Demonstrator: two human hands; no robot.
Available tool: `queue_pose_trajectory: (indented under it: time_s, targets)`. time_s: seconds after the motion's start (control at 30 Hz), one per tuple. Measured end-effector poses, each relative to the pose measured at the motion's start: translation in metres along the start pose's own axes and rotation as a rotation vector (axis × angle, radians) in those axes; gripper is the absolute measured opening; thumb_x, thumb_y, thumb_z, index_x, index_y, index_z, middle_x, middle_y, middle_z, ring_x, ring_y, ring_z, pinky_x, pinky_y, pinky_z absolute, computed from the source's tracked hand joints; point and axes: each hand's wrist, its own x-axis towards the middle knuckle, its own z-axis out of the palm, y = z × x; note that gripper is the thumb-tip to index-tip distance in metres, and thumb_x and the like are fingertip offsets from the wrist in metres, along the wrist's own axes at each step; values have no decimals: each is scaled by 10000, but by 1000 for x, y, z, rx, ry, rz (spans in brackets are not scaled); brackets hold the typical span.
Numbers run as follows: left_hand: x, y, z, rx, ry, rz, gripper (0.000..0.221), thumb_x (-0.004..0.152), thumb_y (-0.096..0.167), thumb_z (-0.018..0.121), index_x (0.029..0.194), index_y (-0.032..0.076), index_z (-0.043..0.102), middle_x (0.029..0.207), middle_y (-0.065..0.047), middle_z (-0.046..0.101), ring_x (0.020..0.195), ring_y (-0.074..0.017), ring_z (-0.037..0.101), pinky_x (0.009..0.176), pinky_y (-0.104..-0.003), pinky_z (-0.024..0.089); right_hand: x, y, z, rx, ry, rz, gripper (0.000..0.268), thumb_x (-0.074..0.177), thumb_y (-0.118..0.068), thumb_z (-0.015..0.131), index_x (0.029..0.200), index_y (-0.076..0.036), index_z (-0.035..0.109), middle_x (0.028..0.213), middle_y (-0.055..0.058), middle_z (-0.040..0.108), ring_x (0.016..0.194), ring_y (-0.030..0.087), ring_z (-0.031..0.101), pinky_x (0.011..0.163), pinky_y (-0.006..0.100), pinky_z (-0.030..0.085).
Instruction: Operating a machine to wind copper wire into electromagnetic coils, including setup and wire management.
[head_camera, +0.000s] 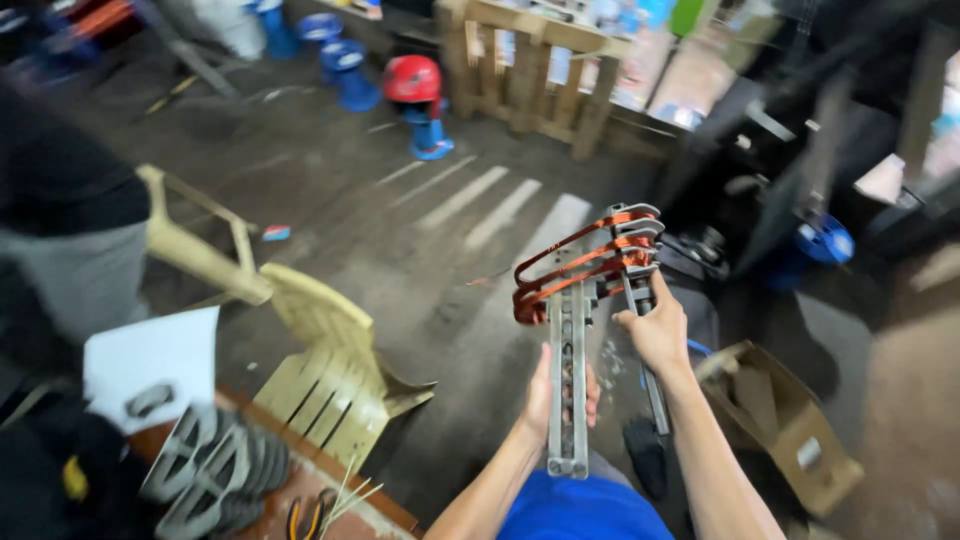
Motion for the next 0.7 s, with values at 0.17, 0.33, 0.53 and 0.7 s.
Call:
queue_pose_trajectory:
  time_s: [0.17,0.33,0.53,0.7]
  targets:
    - [-52,25,3,-316,-159,118,715,1131,721,324,1242,73,605,792,-147,610,582,-215,597,447,-345,574,14,-37,12,-46,-141,-198,760,600,-89,732,1352,-189,683,853,24,633,776,212,534,751,360,475]
    - [-91,31,-23,-396,-259,20,754,1156,725,297,1322,67,627,787,-206,639,553,-277,597,401,-409,532,17,-77,-2,-104,-264,-271,1031,605,-79,726,1618,-194,571,999,48,665,848,211,563,807,320,464]
    - [-125,58,-33,-190,-390,-274,896,1092,780,278,1116,-64,580,776,-272,634,591,-329,689,459,-419,584,13,-116,-36,-103,-329,-434,1060,647,-3,731,1662,-246,545,1148,-13,714,959,146,617,927,279,478]
    - [-124,71,-32,175,-407,-539,1072,1119,842,197,937,-96,681,846,-202,700,655,-249,750,551,-340,645,3,-134,-62,-106,-216,-479,1032,751,-20,785,1714,-210,467,1276,20,730,885,147,576,949,276,461]
